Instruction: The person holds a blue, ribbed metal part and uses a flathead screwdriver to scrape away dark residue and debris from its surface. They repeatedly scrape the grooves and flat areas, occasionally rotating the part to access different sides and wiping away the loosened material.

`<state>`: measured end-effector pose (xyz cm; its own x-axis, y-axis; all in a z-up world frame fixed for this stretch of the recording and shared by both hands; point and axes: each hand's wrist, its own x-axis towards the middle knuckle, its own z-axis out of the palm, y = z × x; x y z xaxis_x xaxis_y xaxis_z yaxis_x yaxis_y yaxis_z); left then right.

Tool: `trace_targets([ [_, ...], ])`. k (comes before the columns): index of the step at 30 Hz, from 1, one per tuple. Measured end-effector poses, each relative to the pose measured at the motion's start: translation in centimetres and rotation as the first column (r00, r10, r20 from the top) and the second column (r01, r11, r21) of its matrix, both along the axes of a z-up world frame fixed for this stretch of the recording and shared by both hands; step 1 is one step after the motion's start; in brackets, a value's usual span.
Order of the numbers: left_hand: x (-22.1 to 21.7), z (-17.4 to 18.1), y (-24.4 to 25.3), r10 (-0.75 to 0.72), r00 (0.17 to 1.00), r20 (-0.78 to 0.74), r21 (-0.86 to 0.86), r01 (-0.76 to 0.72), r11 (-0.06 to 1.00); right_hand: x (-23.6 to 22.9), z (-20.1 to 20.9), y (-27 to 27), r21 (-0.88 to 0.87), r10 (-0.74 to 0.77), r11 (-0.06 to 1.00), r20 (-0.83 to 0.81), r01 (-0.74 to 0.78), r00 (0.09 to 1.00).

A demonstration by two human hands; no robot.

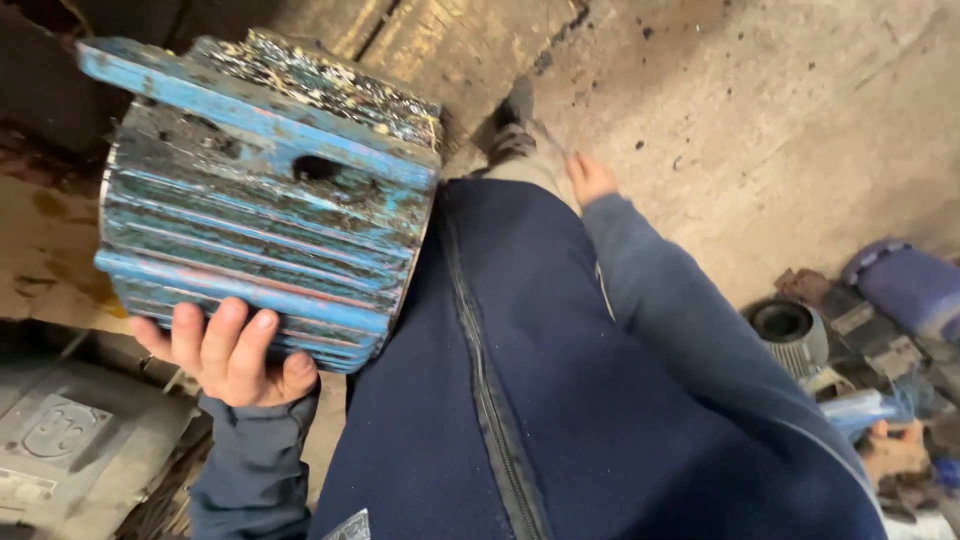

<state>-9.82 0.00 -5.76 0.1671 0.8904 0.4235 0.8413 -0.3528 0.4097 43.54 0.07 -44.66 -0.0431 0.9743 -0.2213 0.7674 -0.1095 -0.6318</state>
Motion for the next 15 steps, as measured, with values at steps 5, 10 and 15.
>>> trace_targets([
  [5,0.0,0.0,-0.2,0.004,1.0,0.003,-0.049,-0.003,0.999,2.9,7.6,-2.3,-0.384,-0.143,0.913,0.025,0.141,0.989],
  [10,-0.3,-0.2,-0.6,0.021,0.999,-0.025,-0.06,-0.022,0.998,-3.3,9.8,5.5,-0.136,-0.087,0.989,-0.266,0.052,0.96],
  [15,0.2,0.4,-0.5,0.018,0.999,-0.037,-0.04,-0.019,0.999,-10.9,8.7,12.7,-0.238,-0.177,0.971,-0.727,-0.002,0.663],
])
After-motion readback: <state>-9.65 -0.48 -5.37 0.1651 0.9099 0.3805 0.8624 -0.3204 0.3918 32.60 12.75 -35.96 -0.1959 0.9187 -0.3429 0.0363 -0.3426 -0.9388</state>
